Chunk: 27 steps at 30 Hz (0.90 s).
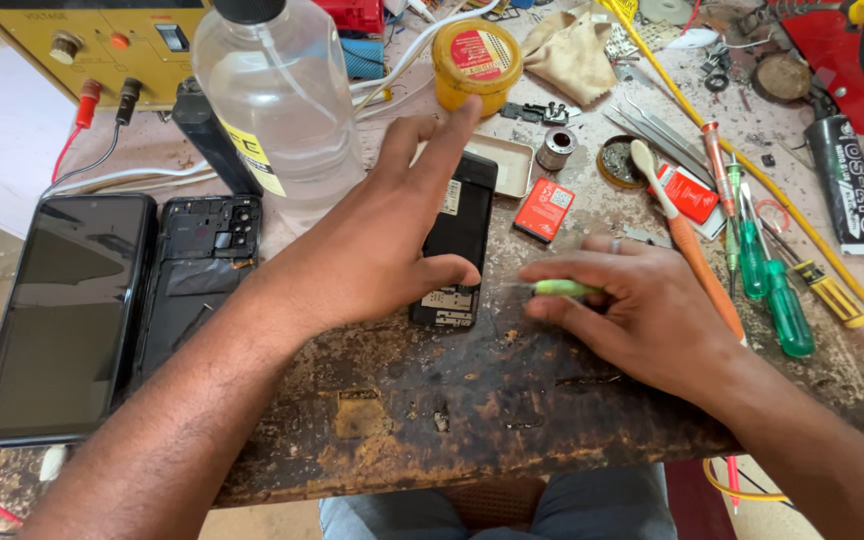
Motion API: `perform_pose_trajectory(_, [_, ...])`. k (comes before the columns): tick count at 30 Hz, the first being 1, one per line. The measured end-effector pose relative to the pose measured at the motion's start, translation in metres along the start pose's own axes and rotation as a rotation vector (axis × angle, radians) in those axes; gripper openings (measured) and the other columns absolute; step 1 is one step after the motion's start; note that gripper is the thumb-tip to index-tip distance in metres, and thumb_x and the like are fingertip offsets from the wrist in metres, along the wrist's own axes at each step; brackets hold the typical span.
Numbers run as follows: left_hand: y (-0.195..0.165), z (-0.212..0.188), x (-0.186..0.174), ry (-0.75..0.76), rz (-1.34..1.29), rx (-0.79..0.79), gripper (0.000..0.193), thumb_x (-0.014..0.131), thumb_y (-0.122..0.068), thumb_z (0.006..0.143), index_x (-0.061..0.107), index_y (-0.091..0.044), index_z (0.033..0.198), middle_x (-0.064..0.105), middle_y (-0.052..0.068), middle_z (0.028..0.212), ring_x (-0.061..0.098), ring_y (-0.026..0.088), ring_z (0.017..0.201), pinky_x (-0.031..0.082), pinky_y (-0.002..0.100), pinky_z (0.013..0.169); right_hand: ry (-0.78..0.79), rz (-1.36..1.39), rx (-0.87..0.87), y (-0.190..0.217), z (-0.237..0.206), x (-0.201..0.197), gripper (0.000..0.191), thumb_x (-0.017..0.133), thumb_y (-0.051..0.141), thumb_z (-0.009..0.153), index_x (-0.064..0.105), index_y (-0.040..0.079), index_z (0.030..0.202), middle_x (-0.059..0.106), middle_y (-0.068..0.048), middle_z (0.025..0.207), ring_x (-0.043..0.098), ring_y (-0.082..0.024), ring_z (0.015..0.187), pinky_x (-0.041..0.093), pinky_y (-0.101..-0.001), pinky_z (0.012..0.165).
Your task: The person reassembles a feature phone by inserting a battery, powering it on to verify the display, and then using a screwdriver to secure screws. The phone is handled multiple times to check functionality and complete the assembly.
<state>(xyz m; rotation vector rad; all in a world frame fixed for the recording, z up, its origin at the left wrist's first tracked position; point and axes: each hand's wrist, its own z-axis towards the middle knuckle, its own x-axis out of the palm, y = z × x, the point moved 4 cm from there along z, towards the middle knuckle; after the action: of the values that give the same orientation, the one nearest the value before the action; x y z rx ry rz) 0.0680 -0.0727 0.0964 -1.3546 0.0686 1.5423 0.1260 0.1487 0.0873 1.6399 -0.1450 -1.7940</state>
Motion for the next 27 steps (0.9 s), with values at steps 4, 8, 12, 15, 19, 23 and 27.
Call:
perform_pose_trajectory(4, [0.003,0.002,0.002,-0.08,0.034,0.09,0.127,0.095,-0.027,0.075,0.004,0.002,0.16,0.036,0.031,0.152,0.043,0.044,0.142,0.039,0.048,0.115,0.013,-0.155,-0.133,0.003,0.006,0.002,0.023,0.076,0.017,0.082,0.078,0.018,0.104,0.075,-0.004,0.092,0.071,-0.021,0.071,0.057,-0.0351,0.066])
perform_pose_trajectory(8, [0.011,0.005,0.007,-0.056,-0.128,-0.079,0.12,0.088,-0.023,0.077,0.004,0.002,0.16,0.055,0.027,0.139,0.058,0.037,0.13,0.044,0.043,0.112,-0.059,-0.32,-0.032,-0.004,0.012,-0.007,0.022,0.077,0.015,0.082,0.079,0.017,0.103,0.076,-0.007,0.089,0.071,-0.024,0.07,0.055,-0.0389,0.066])
perform_pose_trajectory(12, [0.004,0.004,-0.001,-0.154,-0.168,0.109,0.095,0.087,-0.013,0.08,0.026,0.002,0.152,0.063,0.025,0.131,0.063,0.037,0.122,0.049,0.043,0.102,-0.107,-0.299,0.022,0.001,0.008,-0.01,0.021,0.08,0.02,0.088,0.077,0.013,0.107,0.075,-0.008,0.089,0.069,-0.023,0.062,0.053,-0.0386,0.065])
perform_pose_trajectory(15, [0.011,0.005,0.006,-0.054,-0.511,-0.105,0.081,0.074,-0.012,0.086,0.034,-0.008,0.155,0.074,0.011,0.12,0.075,0.021,0.107,0.06,0.035,0.089,0.018,-0.039,0.111,0.009,-0.008,-0.001,0.02,0.083,0.019,0.075,0.082,0.016,0.095,0.073,-0.004,0.071,0.066,-0.021,0.067,0.054,-0.0355,0.059])
perform_pose_trajectory(19, [0.012,0.006,0.01,-0.122,-0.424,-0.097,0.068,0.074,-0.012,0.089,0.039,-0.008,0.147,0.071,0.008,0.111,0.071,0.016,0.097,0.058,0.034,0.081,0.156,-0.002,0.046,0.019,-0.019,0.006,0.027,0.081,0.016,0.075,0.081,0.017,0.101,0.068,-0.004,0.073,0.069,-0.019,0.067,0.056,-0.0344,0.058])
perform_pose_trajectory(23, [0.02,0.007,0.018,-0.155,-0.436,-0.171,0.061,0.073,-0.011,0.087,0.043,-0.007,0.14,0.07,0.006,0.106,0.07,0.014,0.09,0.057,0.033,0.078,0.206,-0.069,-0.071,0.026,-0.015,0.007,0.031,0.076,0.012,0.075,0.078,0.016,0.106,0.07,-0.002,0.08,0.072,-0.022,0.07,0.057,-0.0369,0.062])
perform_pose_trajectory(27, [0.019,0.015,0.026,-0.184,-0.806,-0.116,0.05,0.073,-0.012,0.093,0.048,-0.005,0.135,0.07,0.003,0.108,0.068,0.008,0.097,0.06,0.027,0.082,0.192,-0.176,-0.129,0.03,-0.01,0.01,0.026,0.072,0.012,0.077,0.072,0.015,0.103,0.072,-0.001,0.086,0.072,-0.026,0.074,0.057,-0.0402,0.064])
